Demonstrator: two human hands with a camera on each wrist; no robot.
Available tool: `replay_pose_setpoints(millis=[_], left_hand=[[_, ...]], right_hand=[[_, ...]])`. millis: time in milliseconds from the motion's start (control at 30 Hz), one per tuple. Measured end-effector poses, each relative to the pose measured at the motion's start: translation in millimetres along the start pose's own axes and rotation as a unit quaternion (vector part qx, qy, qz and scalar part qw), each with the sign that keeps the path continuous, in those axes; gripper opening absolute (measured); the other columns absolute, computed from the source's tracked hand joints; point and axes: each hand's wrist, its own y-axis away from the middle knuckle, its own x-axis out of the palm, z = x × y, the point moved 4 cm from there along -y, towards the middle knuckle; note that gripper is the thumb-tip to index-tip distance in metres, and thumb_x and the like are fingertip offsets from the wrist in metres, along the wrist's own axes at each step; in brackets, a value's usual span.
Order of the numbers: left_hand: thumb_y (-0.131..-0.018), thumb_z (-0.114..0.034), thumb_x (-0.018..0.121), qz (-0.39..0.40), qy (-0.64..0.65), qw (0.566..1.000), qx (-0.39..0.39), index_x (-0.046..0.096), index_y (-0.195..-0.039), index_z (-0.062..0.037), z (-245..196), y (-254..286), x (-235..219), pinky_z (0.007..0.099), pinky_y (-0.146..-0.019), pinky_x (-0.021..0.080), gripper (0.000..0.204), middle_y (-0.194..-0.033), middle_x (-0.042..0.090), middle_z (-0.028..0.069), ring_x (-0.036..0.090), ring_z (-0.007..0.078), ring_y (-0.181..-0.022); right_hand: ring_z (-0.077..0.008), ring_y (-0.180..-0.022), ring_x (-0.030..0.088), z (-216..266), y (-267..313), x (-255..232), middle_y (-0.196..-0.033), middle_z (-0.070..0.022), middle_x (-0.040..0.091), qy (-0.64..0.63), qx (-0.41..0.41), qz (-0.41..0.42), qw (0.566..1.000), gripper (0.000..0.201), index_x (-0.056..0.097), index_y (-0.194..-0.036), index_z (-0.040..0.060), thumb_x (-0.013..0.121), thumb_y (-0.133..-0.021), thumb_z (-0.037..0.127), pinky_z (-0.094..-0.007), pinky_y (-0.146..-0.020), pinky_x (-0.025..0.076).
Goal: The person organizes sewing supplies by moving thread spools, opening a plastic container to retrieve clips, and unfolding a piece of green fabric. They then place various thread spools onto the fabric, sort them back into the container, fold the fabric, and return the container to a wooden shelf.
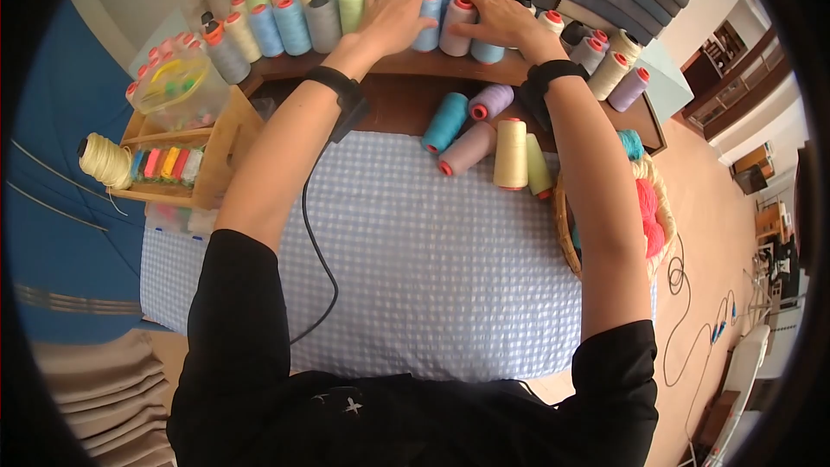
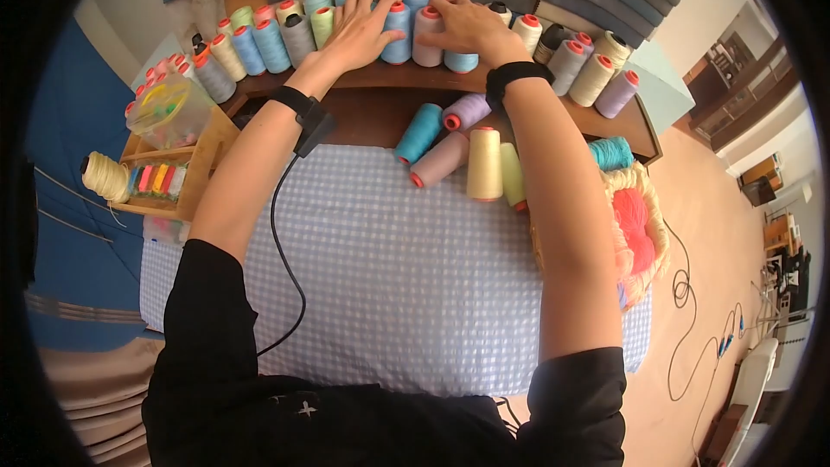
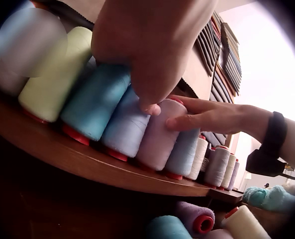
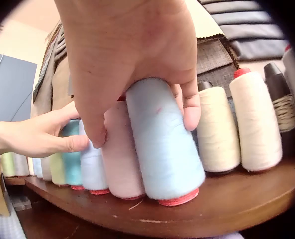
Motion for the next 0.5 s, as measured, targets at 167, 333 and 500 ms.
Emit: replay_pose_setpoints(millis=[167,333,500], left_hand=[[-0.084,-0.033,0.076,-0.028,-0.011,1.000,0.002,0.039,-0.149,-0.0180,-4,7,3,0.0579,-0.114,0.024,0.077,-0.153,0.031,0.0172,0.028,0.0411,-0.142],[-0.084,-0.035,0.076,-0.044,0.017,0.999,-0.001,0.034,-0.154,-0.0210,-12,8,-8,0.0645,-0.117,0.012,0.083,-0.160,0.020,0.0184,0.014,0.0440,-0.149],[-0.087,-0.030,0.075,-0.099,0.126,0.987,-0.028,0.041,-0.149,-0.0198,-29,29,-42,0.0565,-0.118,0.019,0.072,-0.157,0.025,0.0171,0.021,0.0422,-0.147]], right_hand=[[-0.0489,-0.106,0.062,0,3,3,-0.123,-0.0269,0.053,-0.023,0.000,-0.084,0.996,0.075,0.046,-0.126,0.0053,0.073,-0.077,0.055,-0.0512,-0.089,0.054],[-0.0459,-0.104,0.059,4,15,-1,-0.112,-0.0237,0.052,-0.016,0.003,-0.178,0.984,0.069,0.048,-0.126,0.0059,0.076,-0.076,0.045,-0.0494,-0.090,0.051],[-0.0423,-0.104,0.058,14,43,-18,-0.113,-0.0212,0.052,-0.002,0.054,-0.277,0.959,0.061,0.050,-0.116,0.0037,0.077,-0.072,0.037,-0.0494,-0.090,0.047]])
